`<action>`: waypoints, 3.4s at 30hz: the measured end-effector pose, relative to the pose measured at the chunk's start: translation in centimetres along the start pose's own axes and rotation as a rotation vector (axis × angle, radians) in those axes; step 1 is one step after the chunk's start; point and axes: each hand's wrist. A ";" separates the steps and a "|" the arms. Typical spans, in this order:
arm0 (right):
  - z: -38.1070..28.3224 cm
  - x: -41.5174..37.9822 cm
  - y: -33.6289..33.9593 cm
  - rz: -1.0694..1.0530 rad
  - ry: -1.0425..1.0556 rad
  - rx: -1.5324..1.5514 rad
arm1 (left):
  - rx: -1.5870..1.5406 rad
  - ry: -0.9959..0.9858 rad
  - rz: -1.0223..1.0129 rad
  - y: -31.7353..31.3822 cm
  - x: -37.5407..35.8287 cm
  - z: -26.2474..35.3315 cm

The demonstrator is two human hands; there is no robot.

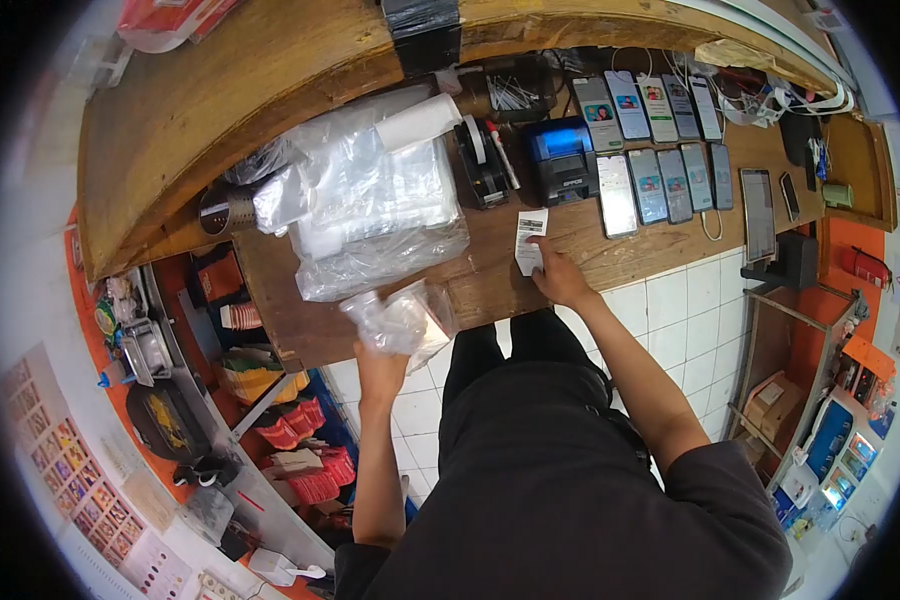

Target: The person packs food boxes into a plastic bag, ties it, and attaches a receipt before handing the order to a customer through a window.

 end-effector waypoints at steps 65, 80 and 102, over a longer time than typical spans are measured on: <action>-10.8 1.5 -7.9 -0.092 0.213 0.505 | -0.309 -0.384 0.256 -7.0 0.5 -0.5; -10.9 1.6 -10.0 -0.037 0.384 0.459 | -0.413 -0.241 0.009 -5.8 1.1 -4.1; -11.4 -2.6 -8.0 0.203 0.191 0.332 | -0.627 0.163 -0.272 -5.5 -0.3 -1.9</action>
Point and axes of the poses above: each hand's wrist, its own x-axis towards the middle knuckle, its own y-axis out of the back of the hand, z = x × y, and after that the axes turned 15 degrees about y, right-handed
